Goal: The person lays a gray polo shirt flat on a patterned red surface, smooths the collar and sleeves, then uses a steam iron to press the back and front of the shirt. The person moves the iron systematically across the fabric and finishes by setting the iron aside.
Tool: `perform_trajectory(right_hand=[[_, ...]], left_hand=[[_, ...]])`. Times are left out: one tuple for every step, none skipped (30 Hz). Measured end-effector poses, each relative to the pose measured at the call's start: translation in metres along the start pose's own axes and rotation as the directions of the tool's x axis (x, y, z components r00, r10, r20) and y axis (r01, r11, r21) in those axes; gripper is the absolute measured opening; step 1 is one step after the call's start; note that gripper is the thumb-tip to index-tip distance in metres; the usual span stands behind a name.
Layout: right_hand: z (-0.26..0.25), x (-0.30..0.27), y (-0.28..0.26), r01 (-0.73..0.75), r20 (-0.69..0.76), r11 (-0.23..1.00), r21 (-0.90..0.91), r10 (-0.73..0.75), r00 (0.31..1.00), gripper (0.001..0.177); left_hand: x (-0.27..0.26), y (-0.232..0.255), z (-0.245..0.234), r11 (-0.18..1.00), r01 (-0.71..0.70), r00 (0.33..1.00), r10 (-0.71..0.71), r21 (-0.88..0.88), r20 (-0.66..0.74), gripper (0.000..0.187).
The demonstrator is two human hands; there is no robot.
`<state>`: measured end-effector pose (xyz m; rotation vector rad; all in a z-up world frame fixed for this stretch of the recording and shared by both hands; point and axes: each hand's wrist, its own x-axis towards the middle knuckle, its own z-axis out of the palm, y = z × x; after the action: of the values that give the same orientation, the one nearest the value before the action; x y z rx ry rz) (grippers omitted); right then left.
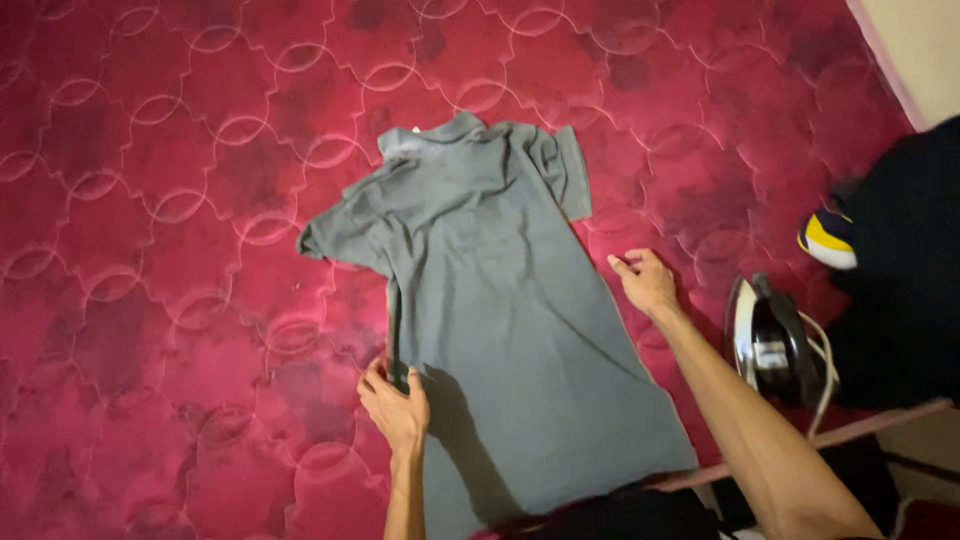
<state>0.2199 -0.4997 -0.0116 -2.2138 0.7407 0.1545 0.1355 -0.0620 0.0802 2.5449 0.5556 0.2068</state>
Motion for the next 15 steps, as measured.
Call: perform_trajectory(right_hand=[[0.003, 0.012, -0.007, -0.014, 0.004, 1.0, 0.016, 0.014, 1.0, 0.061], [0.006, 0.025, -0.014, -0.027, 0.008, 0.999, 0.032, 0.027, 1.0, 0.063], [0.01, 0.036, -0.02, -0.02, -0.001, 0.999, 0.035, 0.02, 1.0, 0.063], [0.015, 0.049, -0.026, -0.013, -0.01, 0.999, 0.039, 0.014, 1.0, 0.063], [0.019, 0.062, -0.034, -0.002, -0.019, 0.999, 0.042, 0.003, 1.0, 0.063], [0.021, 0.074, -0.04, -0.003, -0.022, 0.999, 0.044, 0.004, 1.0, 0.064], [0.024, 0.084, -0.047, -0.005, -0.025, 0.999, 0.046, 0.006, 1.0, 0.064], [0.027, 0.093, -0.056, -0.007, -0.027, 0.999, 0.048, 0.009, 1.0, 0.064], [0.03, 0.101, -0.063, -0.019, -0.04, 0.998, 0.064, 0.021, 0.999, 0.062], [0.032, 0.109, -0.072, -0.03, -0.053, 0.996, 0.08, 0.034, 0.998, 0.061], [0.033, 0.118, -0.082, -0.038, -0.069, 0.995, 0.097, 0.045, 0.997, 0.059], [0.034, 0.126, -0.091, -0.048, -0.073, 0.989, 0.139, 0.059, 0.996, 0.059], [0.035, 0.133, -0.1, -0.058, -0.078, 0.982, 0.182, 0.073, 0.994, 0.059], [0.037, 0.141, -0.108, -0.067, -0.083, 0.972, 0.225, 0.088, 0.993, 0.059], [0.038, 0.148, -0.115, -0.05, -0.092, 0.973, 0.225, 0.072, 0.993, 0.059]], left_hand=[[0.009, 0.007, 0.003, 1.0, -0.018, 1.0, 0.018, -0.011, -0.019, 0.064], [0.018, 0.015, 0.006, 0.999, -0.037, 0.999, 0.036, -0.021, -0.038, 0.064], [0.025, 0.02, 0.008, 0.998, -0.055, 0.997, 0.054, -0.029, -0.052, 0.064], [0.034, 0.026, 0.012, 0.997, -0.075, 0.995, 0.073, -0.029, -0.064, 0.063], [0.043, 0.033, 0.016, 0.995, -0.093, 0.993, 0.09, -0.029, -0.079, 0.062], [0.054, 0.039, 0.021, 0.993, -0.111, 0.99, 0.108, -0.028, -0.094, 0.06], [0.065, 0.046, 0.025, 0.99, -0.137, 0.986, 0.133, -0.031, -0.102, 0.061], [0.078, 0.052, 0.03, 0.986, -0.164, 0.981, 0.159, -0.035, -0.11, 0.061], [0.089, 0.058, 0.034, 0.981, -0.19, 0.976, 0.184, -0.035, -0.116, 0.061], [0.1, 0.065, 0.038, 0.979, -0.201, 0.974, 0.196, -0.034, -0.113, 0.06], [0.113, 0.073, 0.043, 0.976, -0.214, 0.971, 0.209, -0.036, -0.114, 0.059], [0.127, 0.082, 0.049, 0.973, -0.227, 0.969, 0.221, -0.038, -0.114, 0.058], [0.141, 0.091, 0.054, 0.967, -0.25, 0.963, 0.244, -0.047, -0.113, 0.057], [0.156, 0.1, 0.058, 0.96, -0.273, 0.957, 0.266, -0.056, -0.113, 0.056], [0.171, 0.108, 0.062, 0.953, -0.297, 0.951, 0.289, -0.065, -0.111, 0.056]])
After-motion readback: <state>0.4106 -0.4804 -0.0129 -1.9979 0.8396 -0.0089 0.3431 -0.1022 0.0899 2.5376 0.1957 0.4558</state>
